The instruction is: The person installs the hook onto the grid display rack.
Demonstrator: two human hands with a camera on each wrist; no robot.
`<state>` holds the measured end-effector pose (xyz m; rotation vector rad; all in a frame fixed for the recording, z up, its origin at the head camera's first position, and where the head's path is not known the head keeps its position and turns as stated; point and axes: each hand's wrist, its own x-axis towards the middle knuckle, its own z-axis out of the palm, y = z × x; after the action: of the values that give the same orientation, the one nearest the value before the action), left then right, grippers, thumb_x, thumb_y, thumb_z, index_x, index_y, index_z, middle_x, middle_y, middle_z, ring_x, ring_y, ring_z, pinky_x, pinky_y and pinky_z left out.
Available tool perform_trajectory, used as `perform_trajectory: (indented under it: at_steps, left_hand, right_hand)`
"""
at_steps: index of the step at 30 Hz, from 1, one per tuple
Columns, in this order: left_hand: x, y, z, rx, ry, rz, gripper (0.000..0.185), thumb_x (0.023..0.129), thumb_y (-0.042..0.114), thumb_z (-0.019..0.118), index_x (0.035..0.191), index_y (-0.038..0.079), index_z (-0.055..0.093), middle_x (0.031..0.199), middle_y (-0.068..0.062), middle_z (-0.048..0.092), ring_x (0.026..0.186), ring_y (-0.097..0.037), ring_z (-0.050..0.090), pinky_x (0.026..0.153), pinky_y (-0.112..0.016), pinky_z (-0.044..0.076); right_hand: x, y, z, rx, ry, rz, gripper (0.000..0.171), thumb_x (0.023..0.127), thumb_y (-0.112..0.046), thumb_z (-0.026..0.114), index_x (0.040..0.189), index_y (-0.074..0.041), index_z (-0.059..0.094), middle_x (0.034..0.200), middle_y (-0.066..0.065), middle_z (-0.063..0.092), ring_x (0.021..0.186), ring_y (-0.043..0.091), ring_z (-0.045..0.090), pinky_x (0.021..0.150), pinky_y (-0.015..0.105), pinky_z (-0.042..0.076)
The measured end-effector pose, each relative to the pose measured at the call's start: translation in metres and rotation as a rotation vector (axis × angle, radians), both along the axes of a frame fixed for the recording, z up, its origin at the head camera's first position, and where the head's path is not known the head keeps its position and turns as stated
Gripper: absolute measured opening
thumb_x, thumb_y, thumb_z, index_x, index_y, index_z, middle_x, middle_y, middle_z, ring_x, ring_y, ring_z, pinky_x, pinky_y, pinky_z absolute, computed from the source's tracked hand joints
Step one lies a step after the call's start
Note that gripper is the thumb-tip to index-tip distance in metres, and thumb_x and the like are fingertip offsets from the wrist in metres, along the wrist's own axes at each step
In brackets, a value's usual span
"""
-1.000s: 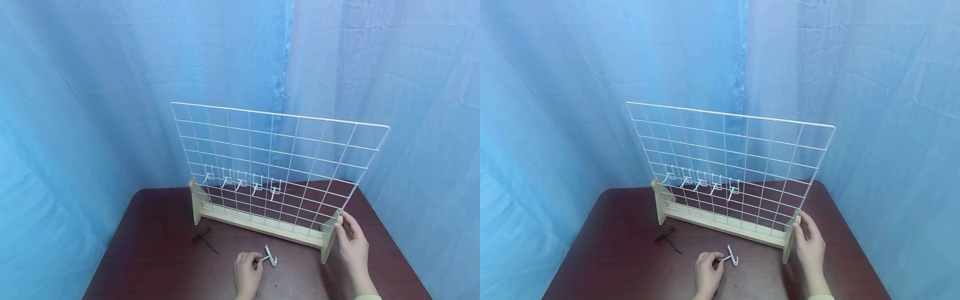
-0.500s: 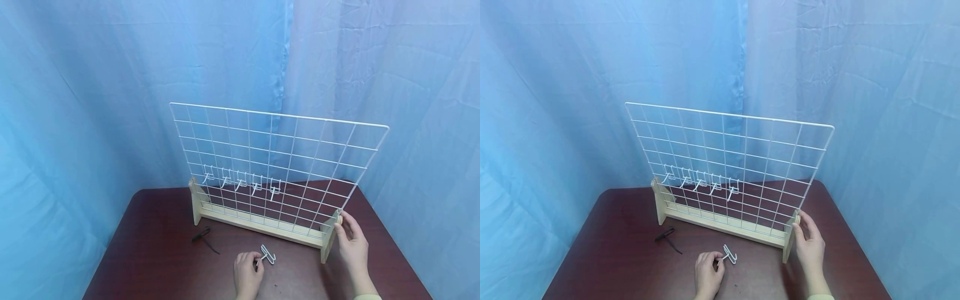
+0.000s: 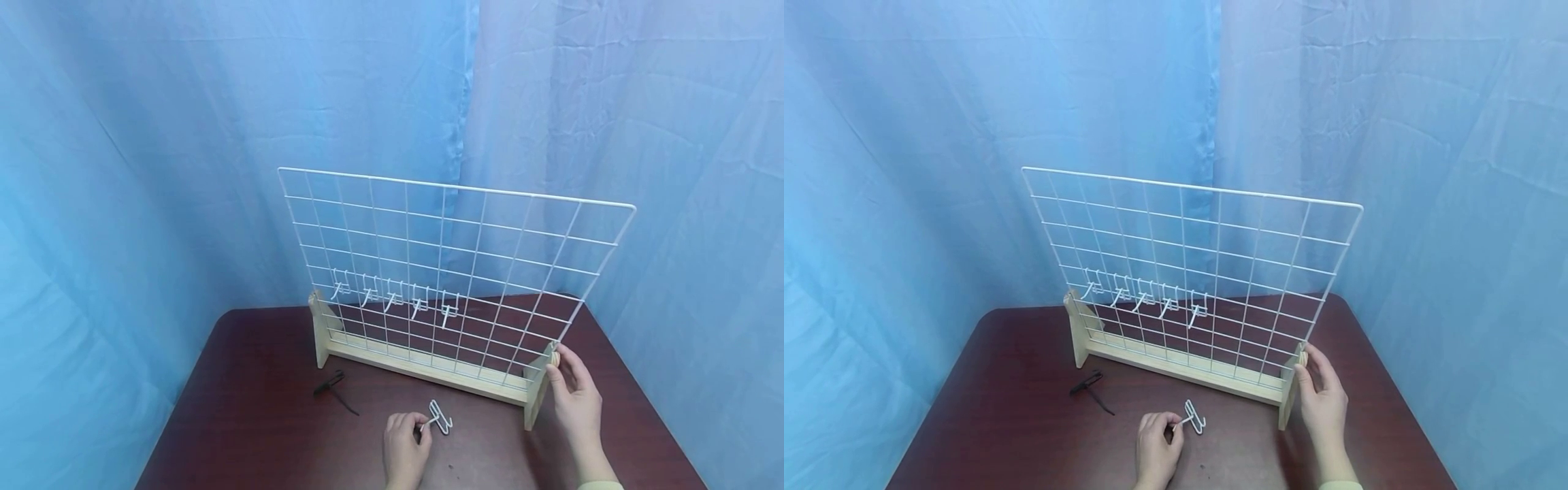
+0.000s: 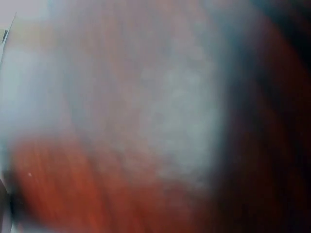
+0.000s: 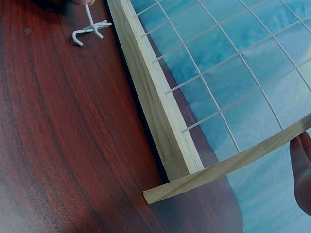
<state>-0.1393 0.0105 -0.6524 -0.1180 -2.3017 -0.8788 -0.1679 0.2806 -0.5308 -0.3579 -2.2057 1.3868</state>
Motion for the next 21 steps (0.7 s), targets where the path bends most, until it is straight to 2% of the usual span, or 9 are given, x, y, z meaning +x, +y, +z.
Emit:
perform_trajectory:
  at_steps: [7,16,21]
  left_hand:
    - [-0.003,0.002,0.010,0.033,0.008,-0.027,0.020,0.070,0.009,0.082,0.080,0.018,0.067,0.078,0.013,0.064,0.079,-0.010,0.055,0.074,-0.026,0.043]
    - [-0.010,0.002,0.025,0.086,0.117,-0.107,0.022,0.065,0.003,0.088,0.077,0.015,0.073,0.074,0.011,0.068,0.074,-0.009,0.055,0.069,-0.020,0.042]
    - [-0.012,0.000,0.027,0.101,0.115,-0.134,0.022,0.064,0.003,0.088,0.075,0.015,0.074,0.071,0.011,0.069,0.072,-0.009,0.057,0.069,-0.019,0.042]
  right_hand:
    - [-0.001,0.000,-0.001,0.006,0.020,0.001,0.040,0.098,-0.011,0.063,0.138,-0.015,0.058,0.126,-0.010,0.059,0.109,-0.015,0.048,0.095,0.008,0.040]
    - [-0.001,0.000,-0.001,0.003,0.036,0.006,0.040,0.097,-0.011,0.063,0.137,-0.014,0.059,0.125,-0.013,0.059,0.109,-0.015,0.049,0.094,0.008,0.041]
    - [-0.001,0.000,-0.002,-0.004,0.038,0.011,0.040,0.097,-0.011,0.063,0.137,-0.014,0.059,0.124,-0.014,0.059,0.109,-0.014,0.049,0.094,0.008,0.041]
